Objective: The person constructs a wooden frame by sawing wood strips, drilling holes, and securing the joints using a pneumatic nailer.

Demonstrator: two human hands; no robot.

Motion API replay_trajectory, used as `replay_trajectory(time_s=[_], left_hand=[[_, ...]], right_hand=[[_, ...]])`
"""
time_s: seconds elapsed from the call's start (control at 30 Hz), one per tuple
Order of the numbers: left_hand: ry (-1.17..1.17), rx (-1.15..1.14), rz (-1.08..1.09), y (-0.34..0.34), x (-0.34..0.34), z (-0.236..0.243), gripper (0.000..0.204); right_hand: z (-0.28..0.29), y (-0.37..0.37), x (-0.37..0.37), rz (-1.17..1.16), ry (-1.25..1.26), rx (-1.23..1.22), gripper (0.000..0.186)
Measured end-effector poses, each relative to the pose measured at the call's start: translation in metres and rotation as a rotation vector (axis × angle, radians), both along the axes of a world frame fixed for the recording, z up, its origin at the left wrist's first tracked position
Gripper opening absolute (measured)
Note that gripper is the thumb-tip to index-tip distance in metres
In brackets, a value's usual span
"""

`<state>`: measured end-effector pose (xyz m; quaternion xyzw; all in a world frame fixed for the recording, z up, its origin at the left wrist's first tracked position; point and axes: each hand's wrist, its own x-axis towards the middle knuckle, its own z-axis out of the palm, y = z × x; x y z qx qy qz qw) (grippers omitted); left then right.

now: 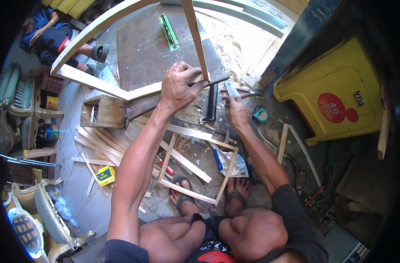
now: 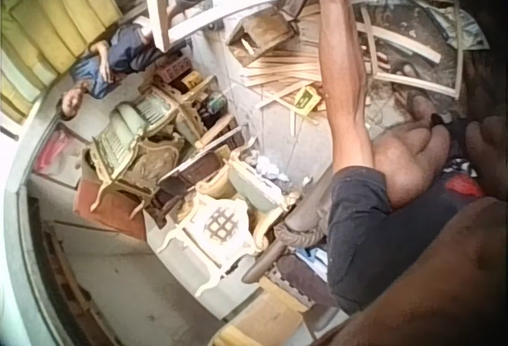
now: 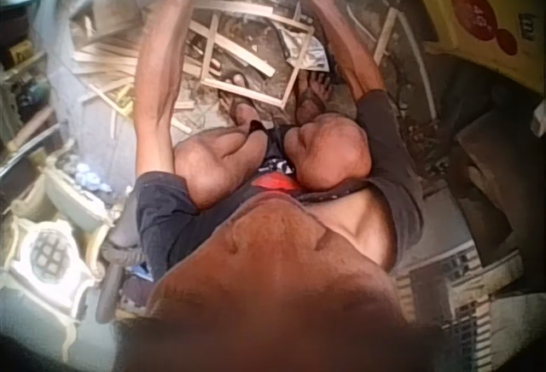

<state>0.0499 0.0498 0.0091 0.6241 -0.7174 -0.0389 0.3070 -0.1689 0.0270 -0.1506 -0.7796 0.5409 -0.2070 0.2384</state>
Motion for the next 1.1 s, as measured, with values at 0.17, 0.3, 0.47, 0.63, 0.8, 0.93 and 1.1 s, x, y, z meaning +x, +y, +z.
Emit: replay_trajectory(time_s=[0.17,0.3,0.47,0.63,0.8,0.93,1.1], left_hand=[[0.013,-0.033,-0.012,0.001,0.004,-0.006,0.035],[0.03,-0.034,-0.017,-0.004,-0.003,-0.004,0.035],[0.044,-0.035,-0.029,0.0,-0.008,-0.002,0.035],[0.034,0.037,-0.028,0.0,-0.013,0.005,0.03],[0.0,-0.024,-0.07,0.0,-0.007,0.0,0.035],[-0.002,-0.027,-0.072,-0.001,-0.007,-0.001,0.034],[0.003,-0.033,-0.067,-0.002,-0.009,-0.001,0.033]], right_hand=[[0.107,-0.005,0.003,-0.037,-0.61,-0.111,0.018],[0.15,-0.024,0.011,0.107,-0.477,-0.23,0.021],[0.16,-0.033,0.021,0.129,-0.379,-0.137,0.024],[0.169,-0.037,0.022,0.022,-0.42,0.109,0.02],[0.161,-0.038,0.027,0.03,-0.426,0.051,0.02],[0.161,-0.041,0.031,0.071,-0.354,-0.043,0.019],[0.165,-0.045,0.034,0.105,-0.24,-0.021,0.021]])
